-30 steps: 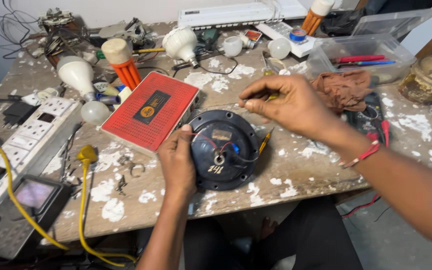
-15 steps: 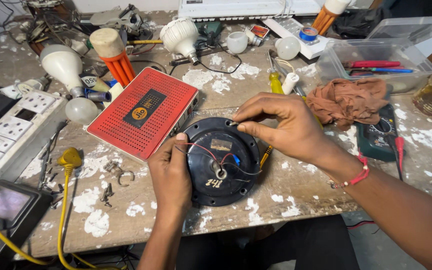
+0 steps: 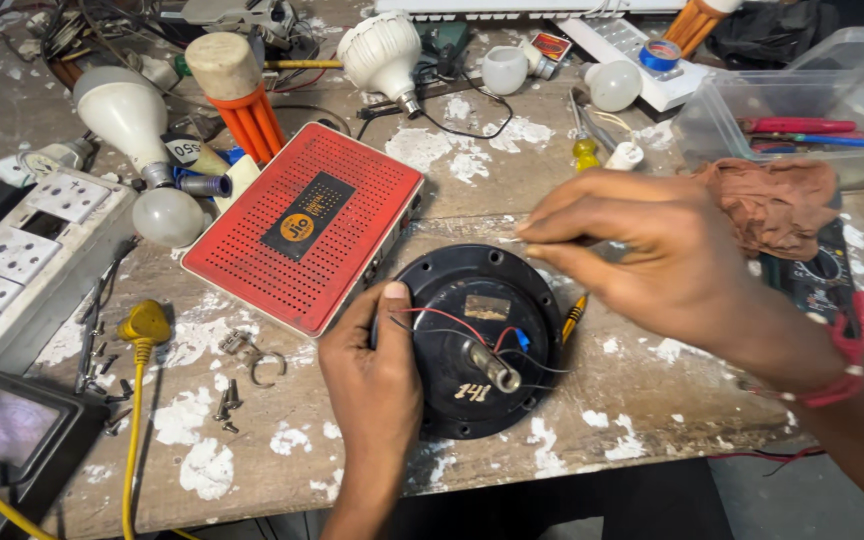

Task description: The person holds a black electric fan motor on a cluttered workbench and rotates it to view its sides, then uses a screwdriver to unscrew and pry at the motor housing while steadying it with the other hand.

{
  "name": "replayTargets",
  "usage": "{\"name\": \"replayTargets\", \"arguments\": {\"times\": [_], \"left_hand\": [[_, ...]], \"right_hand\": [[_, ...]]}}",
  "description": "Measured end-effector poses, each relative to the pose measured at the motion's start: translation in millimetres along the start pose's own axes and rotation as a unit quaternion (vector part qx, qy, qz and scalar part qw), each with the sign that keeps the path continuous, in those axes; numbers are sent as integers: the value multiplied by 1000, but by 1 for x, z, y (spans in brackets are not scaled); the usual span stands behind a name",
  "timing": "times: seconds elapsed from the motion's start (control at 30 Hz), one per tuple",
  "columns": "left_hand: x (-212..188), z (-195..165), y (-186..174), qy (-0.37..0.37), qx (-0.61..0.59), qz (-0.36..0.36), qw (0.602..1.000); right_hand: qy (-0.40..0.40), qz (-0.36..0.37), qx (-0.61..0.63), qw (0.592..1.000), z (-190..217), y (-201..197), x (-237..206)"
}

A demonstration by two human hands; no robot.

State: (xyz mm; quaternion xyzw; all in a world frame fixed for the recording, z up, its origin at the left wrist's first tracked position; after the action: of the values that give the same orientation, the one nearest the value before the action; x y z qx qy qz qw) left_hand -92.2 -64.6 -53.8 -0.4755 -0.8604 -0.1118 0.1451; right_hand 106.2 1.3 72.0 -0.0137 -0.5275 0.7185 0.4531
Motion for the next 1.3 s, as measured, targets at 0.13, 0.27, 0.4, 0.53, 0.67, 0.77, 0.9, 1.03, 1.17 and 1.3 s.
{"name": "replayTargets", "arguments": {"times": [0.13,0.27,0.4,0.53,0.67,0.77,0.9,1.03,1.17,1.3], "left_hand": [[4,2,1,-13,-23,-4,1000],[8,2,0,-19,-16,-3,1000],[10,2,-1,-33,-5,-2,999],[11,4,-3,-36,-12,-4,999],[13,7,-3,-47,-26,4,999],[14,10,-3,-65,-38,9,997],[13,14,0,-90,-69,17,993],[12,17,8,-98,-88,14,991],[11,25,15,-113,-94,13,989],[11,30,23,-108,-131,12,985]], "right_hand": [[37,13,23,999,-6,0,3],[59,24,51,997,-12,14,6],[77,25,62,995,-16,21,9],[74,18,54,996,-18,22,12],[88,-8,51,995,-20,23,8],[116,-21,72,990,-27,26,2],[141,-20,196,970,-41,32,-7],[126,-38,246,960,-55,38,-19],[132,-48,312,940,-72,38,-27],[139,-61,344,927,-83,36,-33]]}}
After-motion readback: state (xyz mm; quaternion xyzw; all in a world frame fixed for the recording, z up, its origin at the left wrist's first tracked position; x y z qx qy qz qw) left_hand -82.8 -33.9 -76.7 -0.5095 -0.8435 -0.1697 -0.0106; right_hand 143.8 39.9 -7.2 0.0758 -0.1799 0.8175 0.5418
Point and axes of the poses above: each hand's wrist, its own x-axis towards the middle knuckle, its own y-axis out of the palm, z = x × y, the point moved 3 cm from there along x, towards the middle knuckle, and after that the axes turned 10 degrees about y, right-handed, at the moved point
